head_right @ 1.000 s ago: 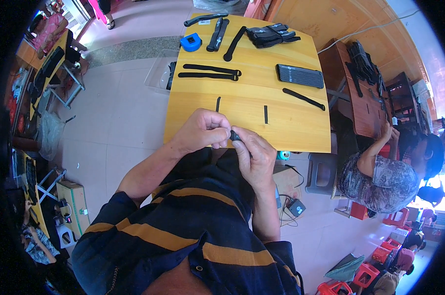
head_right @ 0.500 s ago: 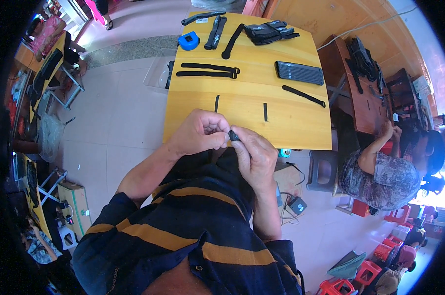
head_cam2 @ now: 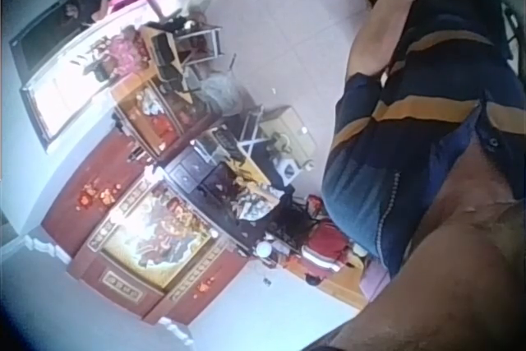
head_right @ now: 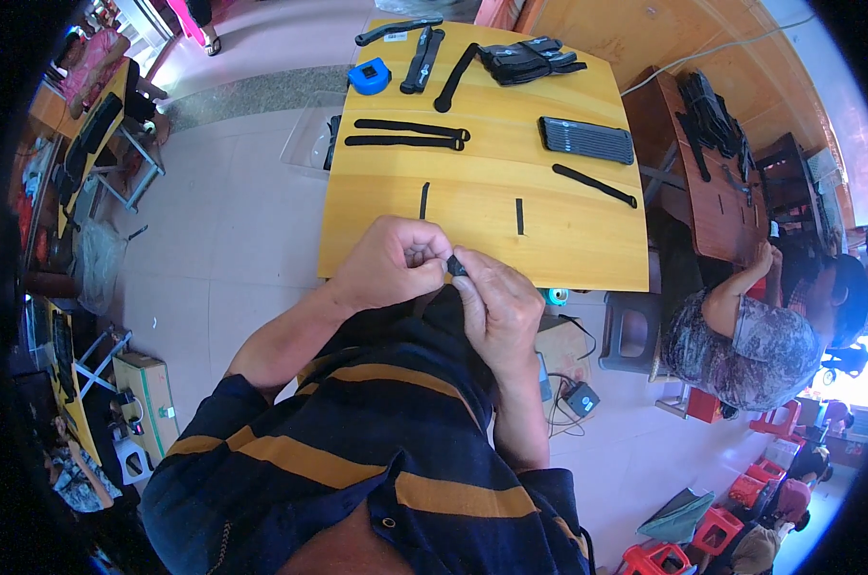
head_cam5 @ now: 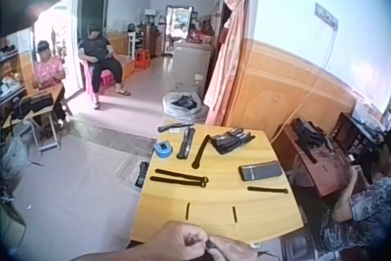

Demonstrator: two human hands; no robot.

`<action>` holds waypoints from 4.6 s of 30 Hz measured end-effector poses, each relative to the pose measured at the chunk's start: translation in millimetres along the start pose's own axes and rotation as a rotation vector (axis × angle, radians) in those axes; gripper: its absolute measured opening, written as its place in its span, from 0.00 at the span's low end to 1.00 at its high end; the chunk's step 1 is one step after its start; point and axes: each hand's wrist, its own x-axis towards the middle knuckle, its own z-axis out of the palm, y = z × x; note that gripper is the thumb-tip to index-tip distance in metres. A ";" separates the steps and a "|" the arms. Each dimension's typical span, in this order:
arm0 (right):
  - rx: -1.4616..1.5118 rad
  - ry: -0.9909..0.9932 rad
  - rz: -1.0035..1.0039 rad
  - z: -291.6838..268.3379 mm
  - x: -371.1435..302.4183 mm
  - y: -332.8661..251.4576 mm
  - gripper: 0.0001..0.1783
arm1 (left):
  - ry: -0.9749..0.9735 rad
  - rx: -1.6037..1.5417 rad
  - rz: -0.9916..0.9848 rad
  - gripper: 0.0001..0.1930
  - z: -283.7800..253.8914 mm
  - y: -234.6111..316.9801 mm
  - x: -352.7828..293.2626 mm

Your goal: The person is manually assembling or inspecting black straps by attaching small plastic and metal components.

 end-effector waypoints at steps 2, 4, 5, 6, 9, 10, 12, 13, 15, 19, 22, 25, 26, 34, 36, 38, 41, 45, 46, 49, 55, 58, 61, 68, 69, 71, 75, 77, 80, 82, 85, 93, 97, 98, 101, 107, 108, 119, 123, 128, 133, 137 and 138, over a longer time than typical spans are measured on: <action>-0.021 -0.006 -0.014 0.7 -1.0 1.1 0.15 | 0.008 0.044 0.022 0.02 1.1 2.2 -1.6; -0.024 -0.008 -0.003 1.9 -2.5 1.7 0.15 | 0.016 0.088 0.042 0.02 1.1 5.6 -2.5; -0.028 -0.010 0.007 2.5 -3.4 1.5 0.15 | 0.025 0.150 0.082 0.02 0.8 7.4 -2.8; -0.027 -0.012 0.008 3.3 -4.1 0.4 0.15 | 0.034 0.212 0.122 0.02 0.6 8.1 -2.8; 0.026 0.005 0.047 6.6 -4.4 -6.3 0.15 | 0.029 0.162 0.083 0.02 0.2 3.1 -1.1; 0.035 0.023 0.046 8.1 -2.9 -8.4 0.14 | 0.028 0.162 0.083 0.02 -0.3 -0.6 -0.4; 0.044 0.042 0.046 8.2 0.0 -10.3 0.14 | -0.013 -0.081 -0.022 0.02 -2.3 -7.8 -0.4; 0.085 0.036 0.082 7.3 1.0 -10.4 0.14 | -0.013 -0.083 -0.022 0.02 -3.5 -6.8 -1.4; 0.124 0.029 0.119 6.9 0.8 -9.0 0.14 | -0.067 -0.050 -0.019 0.01 -6.6 -1.7 -4.0; 0.171 0.014 0.156 7.8 -0.9 -5.4 0.14 | -0.088 -0.085 -0.021 0.04 -11.4 2.3 -6.0; 0.165 0.008 0.143 8.1 -0.6 -6.7 0.14 | -0.130 -0.089 -0.025 0.05 -15.6 -1.0 -4.7; 0.165 0.000 0.143 7.7 -1.5 -5.7 0.14 | -0.134 -0.092 -0.035 0.05 -15.9 -0.3 -3.7; 0.170 -0.004 0.149 7.5 -1.8 -5.3 0.14 | -0.133 -0.092 -0.051 0.05 -15.7 0.8 -3.4; 0.165 -0.008 0.146 6.9 -1.8 -3.2 0.15 | -0.075 -0.003 -0.059 0.04 -10.0 5.6 -4.0; 0.156 -0.015 0.134 8.8 -1.1 -6.4 0.15 | -0.026 0.089 0.015 0.03 -10.5 4.7 -7.4; 0.148 -0.020 0.135 7.1 -0.9 -7.1 0.15 | -0.015 0.120 0.017 0.03 -8.3 4.4 -6.0; 0.114 0.008 0.106 8.2 -2.0 -5.1 0.14 | 0.035 0.163 0.032 0.02 -4.5 5.5 -4.9; 0.074 0.011 0.081 8.3 -2.0 -3.0 0.14 | 0.160 0.254 0.119 0.01 1.5 11.4 -5.9; 0.052 0.010 0.071 8.1 -1.4 -3.4 0.14 | 0.159 0.255 0.119 0.01 2.2 13.3 -6.9; 0.019 0.009 0.049 9.7 -1.6 -2.0 0.14 | 0.190 0.347 0.152 0.01 2.8 14.1 -8.2; -0.030 -0.008 0.012 8.9 -2.0 -2.6 0.14 | 0.100 0.296 0.106 0.02 -5.6 6.6 -2.8; -0.038 -0.016 0.015 8.4 -2.9 -4.2 0.14 | 0.019 0.158 -0.051 0.01 -6.7 2.5 -1.4; -0.035 -0.009 0.021 9.5 -3.2 -3.9 0.14 | 0.036 0.097 -0.042 0.01 -3.5 1.1 -2.2; 0.014 0.023 0.068 17.7 -7.0 -4.6 0.13 | 0.048 -0.045 -0.032 0.04 4.7 -18.8 2.4; 0.016 0.022 0.070 19.4 -7.2 -6.4 0.13 | 0.049 -0.148 -0.074 0.04 6.0 -23.8 2.7; 0.030 0.033 0.141 21.2 -6.7 -11.7 0.11 | 0.051 -0.279 -0.113 0.04 9.8 -24.5 1.0; -0.029 -0.058 0.291 19.8 -1.0 -17.6 0.09 | 0.098 -0.412 -0.134 0.03 13.2 -30.1 -0.3; -0.004 -0.062 0.253 20.7 -1.2 -6.9 0.09 | 0.093 -0.406 -0.130 0.03 12.2 -31.4 -2.2; 0.011 0.009 0.158 21.7 -0.7 -1.7 0.09 | 0.105 -0.430 -0.119 0.03 11.3 -35.0 -4.3; -0.018 -0.006 0.214 18.8 1.4 -9.6 0.08 | 0.115 -0.458 -0.114 0.03 12.2 -37.5 -4.9; -0.115 -0.024 0.231 21.7 0.2 -12.8 0.06 | 0.114 -0.504 -0.090 0.04 14.6 -40.2 -4.8; -0.153 -0.001 0.170 25.1 -6.0 -9.9 0.05 | 0.125 -0.466 -0.092 0.04 19.3 -38.1 -6.7; 0.117 -0.071 0.242 20.0 -3.2 -3.1 0.04 | 0.117 -0.471 -0.103 0.04 16.1 -37.3 -9.8; 0.165 -0.080 0.256 20.5 -3.3 -1.4 0.04 | 0.136 -0.466 -0.092 0.04 16.7 -36.2 -9.4; 0.129 -0.035 0.167 25.5 -1.7 0.5 0.03 | 0.150 -0.460 -0.103 0.05 14.3 -40.5 -10.5; -0.014 0.042 0.079 30.7 -4.2 -1.2 0.03 | 0.182 -0.419 -0.043 0.05 20.4 -32.1 -14.7; -0.014 0.044 0.081 31.7 -4.9 -1.9 0.03 | 0.179 -0.434 -0.043 0.05 20.4 -32.2 -15.8; 0.053 0.045 0.199 33.1 -8.5 -0.5 0.02 | 0.144 -0.269 -0.072 0.05 13.5 -29.3 -17.7; 0.068 0.060 0.155 33.8 -10.4 -1.4 0.03 | 0.097 -0.253 -0.058 0.10 10.9 -39.0 -19.3; 0.023 0.072 0.157 37.0 -12.0 -2.0 0.03 | 0.119 -0.171 -0.087 0.12 7.7 -42.3 -25.9; 0.019 0.070 0.156 38.9 -11.9 -0.4 0.04 | 0.222 0.192 0.064 0.12 14.7 -30.5 -26.0; -0.011 0.064 0.165 41.3 -15.0 -0.8 0.03 | 0.292 0.323 0.106 0.09 15.9 -32.6 -24.0; -0.012 0.068 0.163 42.2 -15.9 -0.9 0.03 | 0.288 0.334 0.098 0.09 15.5 -34.7 -23.9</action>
